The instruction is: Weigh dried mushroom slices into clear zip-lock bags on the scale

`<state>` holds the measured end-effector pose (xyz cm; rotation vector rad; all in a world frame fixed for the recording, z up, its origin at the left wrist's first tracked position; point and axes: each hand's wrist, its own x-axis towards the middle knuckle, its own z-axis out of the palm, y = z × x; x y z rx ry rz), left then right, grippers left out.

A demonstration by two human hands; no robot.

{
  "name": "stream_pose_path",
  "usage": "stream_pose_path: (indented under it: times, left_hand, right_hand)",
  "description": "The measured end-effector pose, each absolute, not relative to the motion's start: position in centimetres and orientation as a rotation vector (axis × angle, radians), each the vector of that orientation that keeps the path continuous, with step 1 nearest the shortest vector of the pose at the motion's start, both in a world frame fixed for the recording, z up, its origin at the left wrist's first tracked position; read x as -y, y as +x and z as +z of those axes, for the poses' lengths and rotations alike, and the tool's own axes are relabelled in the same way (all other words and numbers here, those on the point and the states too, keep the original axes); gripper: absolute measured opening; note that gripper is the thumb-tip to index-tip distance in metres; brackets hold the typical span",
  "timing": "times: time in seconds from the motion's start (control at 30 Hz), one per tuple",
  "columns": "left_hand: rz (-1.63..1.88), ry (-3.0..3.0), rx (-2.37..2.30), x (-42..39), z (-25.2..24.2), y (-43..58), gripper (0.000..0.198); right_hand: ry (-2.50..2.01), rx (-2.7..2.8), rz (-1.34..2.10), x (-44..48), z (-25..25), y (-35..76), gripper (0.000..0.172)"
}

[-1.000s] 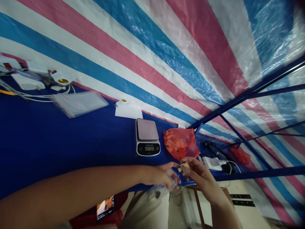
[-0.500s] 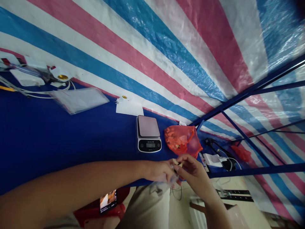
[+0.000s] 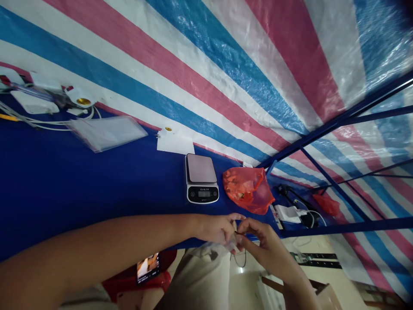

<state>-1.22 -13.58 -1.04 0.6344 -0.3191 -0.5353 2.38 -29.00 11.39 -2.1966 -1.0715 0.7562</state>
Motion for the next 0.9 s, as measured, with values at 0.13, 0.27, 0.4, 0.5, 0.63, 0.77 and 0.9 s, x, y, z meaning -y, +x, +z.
stream_pose_path:
  times: [0.13, 0.27, 0.4, 0.5, 0.63, 0.77, 0.9]
  left_hand:
    - [-0.588, 0.823, 0.251, 12.9, -0.6, -1.5, 0.091]
    - [-0.598, 0.869, 0.272, 12.8, -0.4, -1.6, 0.091]
    - [-0.610, 0.828, 0.290, 13.0, -0.3, -1.5, 0.089]
    - [-0.626, 0.801, 0.284, 13.1, -0.3, -1.5, 0.087]
    - [-0.625, 0.790, 0.275, 12.9, -0.1, -1.7, 0.077]
    - [-0.656, 0.729, 0.313, 12.8, 0.0, -1.8, 0.064]
    - [-0.634, 0.726, 0.273, 12.9, -0.5, -1.5, 0.041]
  right_hand:
    - [-2.301, 1.218, 0.805, 29.0, 12.1, 2.2, 0.008]
    - [-2.332, 1.289, 0.796, 28.8, 12.7, 1.7, 0.015]
    - [-2.348, 1.343, 0.805, 28.3, 12.9, 1.2, 0.017]
    - [-2.376, 1.305, 0.849, 28.0, 12.8, 0.9, 0.020]
    - [-2.374, 1.260, 0.855, 27.8, 12.3, 0.7, 0.019]
    - [-2.269, 1.209, 0.926, 27.7, 11.8, 0.7, 0.013]
    - [-2.203, 1.068, 0.911, 28.0, 10.9, 1.1, 0.008]
